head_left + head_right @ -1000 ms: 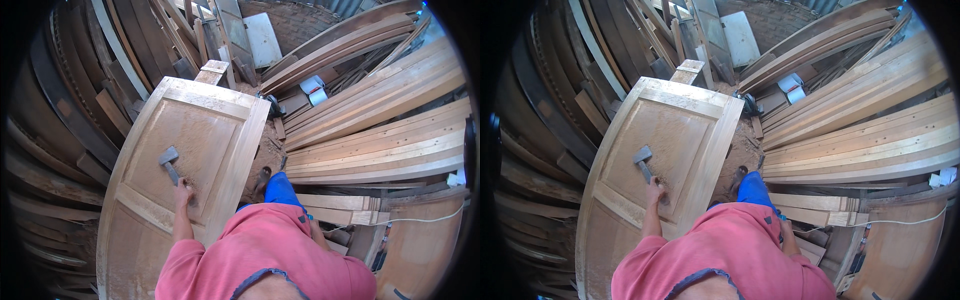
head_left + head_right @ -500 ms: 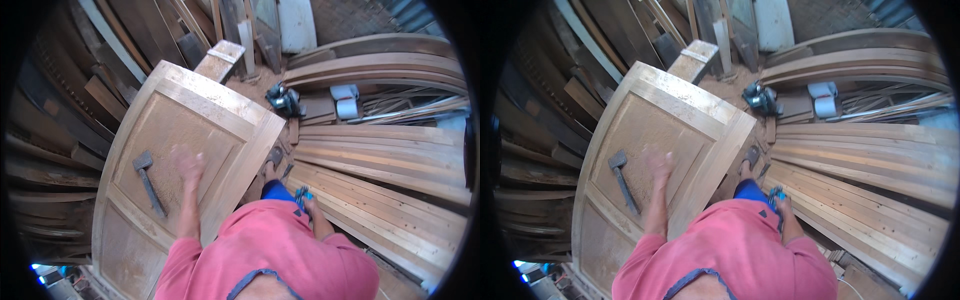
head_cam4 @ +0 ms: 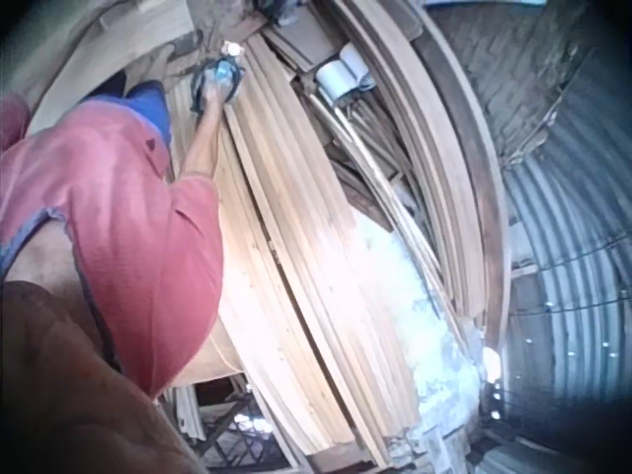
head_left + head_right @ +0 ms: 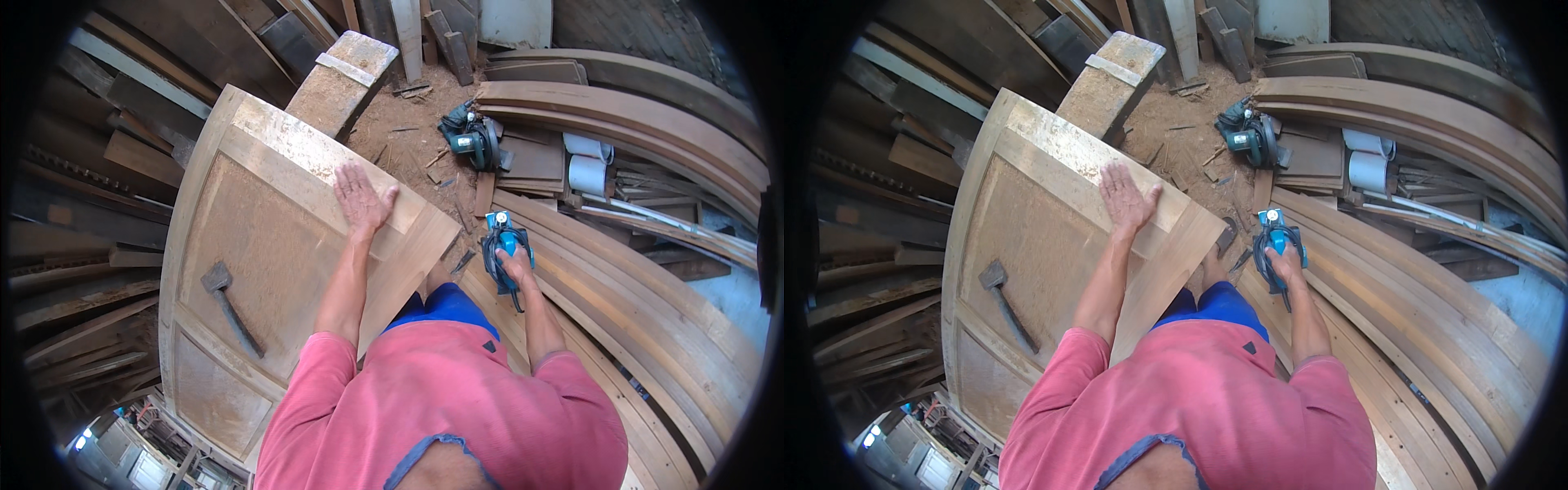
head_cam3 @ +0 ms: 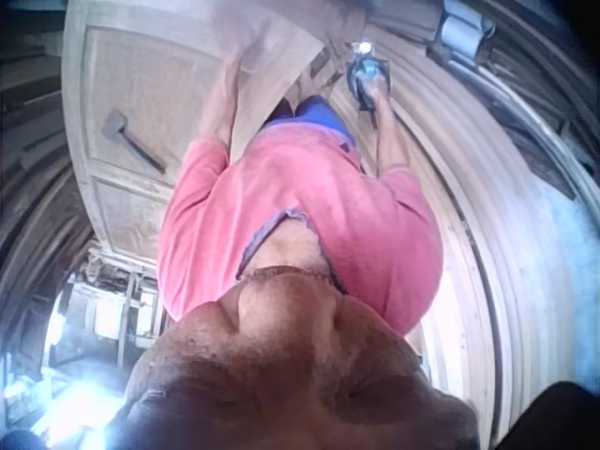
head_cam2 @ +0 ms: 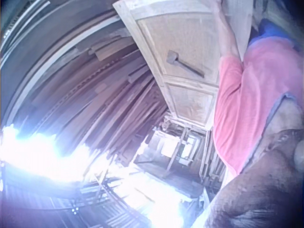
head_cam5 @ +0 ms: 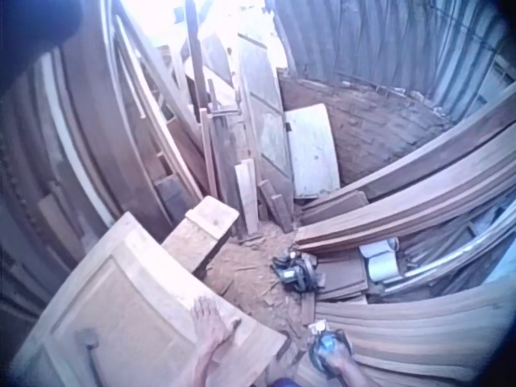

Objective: The person uses a power planer to smooth the surface of a wooden door, flips the door over, uses a hammer to drive a nail into the corner, and carries the planer through a woodworking shop.

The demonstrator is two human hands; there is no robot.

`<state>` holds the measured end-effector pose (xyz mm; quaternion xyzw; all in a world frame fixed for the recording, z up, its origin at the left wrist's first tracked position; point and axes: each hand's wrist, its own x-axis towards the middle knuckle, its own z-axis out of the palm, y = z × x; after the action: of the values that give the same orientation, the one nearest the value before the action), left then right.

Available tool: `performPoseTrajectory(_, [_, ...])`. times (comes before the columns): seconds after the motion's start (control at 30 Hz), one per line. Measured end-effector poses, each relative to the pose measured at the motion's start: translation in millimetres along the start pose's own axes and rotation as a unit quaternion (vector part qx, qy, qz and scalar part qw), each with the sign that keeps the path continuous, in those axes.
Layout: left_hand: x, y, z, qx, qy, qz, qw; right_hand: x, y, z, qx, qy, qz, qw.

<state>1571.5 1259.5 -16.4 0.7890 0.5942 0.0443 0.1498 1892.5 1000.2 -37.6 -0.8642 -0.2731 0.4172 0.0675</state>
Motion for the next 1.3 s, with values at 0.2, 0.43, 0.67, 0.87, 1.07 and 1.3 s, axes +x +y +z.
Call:
performPoseTrajectory(0.2, [27, -12, -8, 0.048, -0.023, -0.125, 0.991, 11, -67, -7, 0.131, -0.008, 0.038, 0.991])
performPoseTrajectory(0.43, [39, -9, -24, 0.037, -0.052, -0.145, 0.987, 71, -133, -1, 0.258, -0.028, 0.02, 0.965])
performPoseTrajectory(0.67, [136, -92, -26, 0.189, -0.013, -0.277, 0.942, 223, -212, 29, 0.341, -0.06, 0.038, 0.937])
performPoseTrajectory(0.87, [197, -124, -35, 0.132, 0.037, -0.276, 0.951, 393, -279, 72, 0.48, -0.076, 0.084, 0.87])
performPoseTrajectory(1.07, [199, -135, -25, 0.145, 0.032, -0.226, 0.963, 552, -318, 105, 0.554, -0.067, 0.135, 0.819])
performPoseTrajectory(1.3, [207, -137, -28, 0.135, -0.009, -0.208, 0.969, 705, -285, 155, 0.542, -0.113, 0.171, 0.815])
